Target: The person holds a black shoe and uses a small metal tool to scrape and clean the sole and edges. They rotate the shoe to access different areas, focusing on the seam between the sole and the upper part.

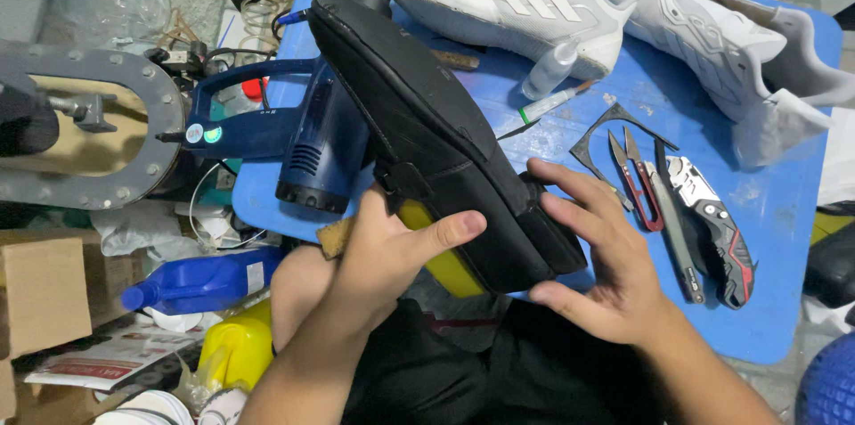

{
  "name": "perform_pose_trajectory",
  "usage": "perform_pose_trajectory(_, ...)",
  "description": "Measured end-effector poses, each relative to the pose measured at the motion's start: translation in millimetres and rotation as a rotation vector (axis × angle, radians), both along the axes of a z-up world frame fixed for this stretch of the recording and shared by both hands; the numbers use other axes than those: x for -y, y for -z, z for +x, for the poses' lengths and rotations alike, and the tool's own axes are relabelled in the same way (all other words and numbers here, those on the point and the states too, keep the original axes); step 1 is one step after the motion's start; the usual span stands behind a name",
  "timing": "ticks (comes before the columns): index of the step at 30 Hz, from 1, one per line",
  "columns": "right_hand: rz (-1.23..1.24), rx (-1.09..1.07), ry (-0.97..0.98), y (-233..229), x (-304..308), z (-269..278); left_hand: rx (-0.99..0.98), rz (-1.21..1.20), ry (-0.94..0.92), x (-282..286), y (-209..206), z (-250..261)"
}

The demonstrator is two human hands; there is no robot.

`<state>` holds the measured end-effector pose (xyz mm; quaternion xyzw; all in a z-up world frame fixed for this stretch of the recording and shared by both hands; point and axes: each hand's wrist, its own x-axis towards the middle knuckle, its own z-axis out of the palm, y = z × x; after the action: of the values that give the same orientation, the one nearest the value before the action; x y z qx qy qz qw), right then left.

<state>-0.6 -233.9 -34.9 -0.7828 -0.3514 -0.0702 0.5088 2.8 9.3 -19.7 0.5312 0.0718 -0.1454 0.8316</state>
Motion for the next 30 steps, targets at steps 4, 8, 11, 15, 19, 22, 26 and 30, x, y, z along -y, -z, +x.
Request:
perform_pose_trajectory(4, 0.166, -0.09, -0.011, 14, 0, -9, -0.039, -0.105, 0.008, -4, 8, -3)
perform_pose_trajectory(8, 0.31, -0.143, -0.036, 24, 2, -16, 0.062, -0.189, 0.017, -7, 26, 1)
perform_pose_trajectory(11, 0.349, -0.158, -0.028, 25, 3, -21, 0.089, -0.245, 0.006, -7, 38, 3)
perform_pose_trajectory(15, 0.397, -0.172, -0.034, 19, 1, -23, -0.01, -0.314, 0.023, -6, 45, 4)
perform_pose_trajectory(19, 0.361, -0.132, -0.058, 10, -1, -22, -0.107, -0.427, 0.12, -10, 47, 4)
perform_pose_trajectory(22, 0.368, -0.121, -0.085, 2, -4, -21, -0.156, -0.475, 0.155, -9, 54, 6)
perform_pose_trajectory(26, 0.331, -0.108, -0.079, -10, -4, -20, -0.201, -0.572, 0.191, -7, 62, 6)
perform_pose_trajectory(30, 0.31, -0.105, -0.074, -15, -5, -15, -0.203, -0.644, 0.212, -6, 68, 4)
